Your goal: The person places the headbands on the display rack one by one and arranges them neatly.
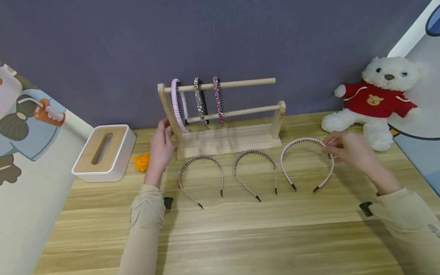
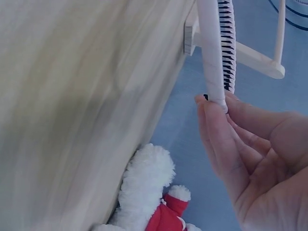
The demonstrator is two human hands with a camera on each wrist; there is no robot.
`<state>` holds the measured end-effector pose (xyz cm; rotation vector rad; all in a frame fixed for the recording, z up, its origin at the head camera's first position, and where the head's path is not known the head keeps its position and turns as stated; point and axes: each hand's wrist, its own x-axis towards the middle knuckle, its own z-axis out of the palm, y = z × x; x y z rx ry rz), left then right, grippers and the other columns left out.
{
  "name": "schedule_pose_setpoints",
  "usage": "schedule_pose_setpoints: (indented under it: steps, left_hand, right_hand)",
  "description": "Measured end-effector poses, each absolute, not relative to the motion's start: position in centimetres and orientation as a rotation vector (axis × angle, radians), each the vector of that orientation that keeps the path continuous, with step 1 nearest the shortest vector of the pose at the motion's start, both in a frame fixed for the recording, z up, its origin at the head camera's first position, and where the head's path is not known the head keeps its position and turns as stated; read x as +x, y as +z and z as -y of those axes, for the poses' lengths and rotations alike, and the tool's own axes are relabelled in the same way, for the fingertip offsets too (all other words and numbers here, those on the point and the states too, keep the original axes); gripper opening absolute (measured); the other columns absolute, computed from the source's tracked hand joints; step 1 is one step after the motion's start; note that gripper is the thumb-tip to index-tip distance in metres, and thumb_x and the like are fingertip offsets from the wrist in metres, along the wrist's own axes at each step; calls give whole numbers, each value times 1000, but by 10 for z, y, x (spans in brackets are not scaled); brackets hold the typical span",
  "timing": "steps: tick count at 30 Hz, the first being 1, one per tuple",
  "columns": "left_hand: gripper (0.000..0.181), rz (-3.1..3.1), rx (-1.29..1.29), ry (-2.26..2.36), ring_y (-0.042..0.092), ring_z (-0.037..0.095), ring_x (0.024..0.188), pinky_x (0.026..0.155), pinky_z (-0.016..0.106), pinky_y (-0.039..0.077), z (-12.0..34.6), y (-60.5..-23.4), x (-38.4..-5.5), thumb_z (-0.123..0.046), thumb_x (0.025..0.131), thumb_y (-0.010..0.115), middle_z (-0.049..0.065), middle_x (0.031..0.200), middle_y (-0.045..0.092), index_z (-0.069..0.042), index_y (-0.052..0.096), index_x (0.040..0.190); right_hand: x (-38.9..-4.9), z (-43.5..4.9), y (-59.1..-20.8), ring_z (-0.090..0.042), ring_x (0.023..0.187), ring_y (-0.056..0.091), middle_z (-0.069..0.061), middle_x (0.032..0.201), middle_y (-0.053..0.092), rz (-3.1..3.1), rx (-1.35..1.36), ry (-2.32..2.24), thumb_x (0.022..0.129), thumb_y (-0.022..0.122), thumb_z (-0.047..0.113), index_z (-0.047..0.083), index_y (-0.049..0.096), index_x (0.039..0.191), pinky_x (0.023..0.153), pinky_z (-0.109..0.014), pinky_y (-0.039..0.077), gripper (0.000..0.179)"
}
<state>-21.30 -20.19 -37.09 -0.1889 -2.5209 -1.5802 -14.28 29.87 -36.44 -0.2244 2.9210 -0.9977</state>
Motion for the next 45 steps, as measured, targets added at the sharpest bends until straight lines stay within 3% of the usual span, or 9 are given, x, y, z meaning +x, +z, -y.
schedule_pose_setpoints:
  steps: [14, 29, 45]
  left_hand:
    - [43, 2517, -205, -1560, 50, 46, 142, 103, 56, 60, 202, -371, -213, -9, 118, 32, 30, 154, 49, 5, 41, 157]
    - [42, 2512, -225, -1552, 50, 46, 142, 103, 58, 59, 203, -374, -215, -7, 117, 33, 31, 154, 49, 7, 40, 157]
    - [44, 2519, -209, -1567, 51, 45, 143, 102, 57, 60, 203, -374, -215, -11, 118, 32, 29, 156, 48, 5, 39, 158]
  right_hand:
    - [-144, -299, -338, 4, 67, 66, -27, 93, 76, -3044, -252, -1031, 95, 79, -3, -12, 69, 109, 54, -17, 62, 19]
    - [-135, -283, -302, 15, 62, 60, -32, 102, 75, -3195, -217, -1137, 93, 84, 1, -8, 70, 115, 54, -7, 54, 27]
    - [-135, -257, -273, 9, 70, 65, -14, 96, 76, -3223, -220, -1287, 90, 88, 4, -2, 72, 112, 57, -12, 60, 28]
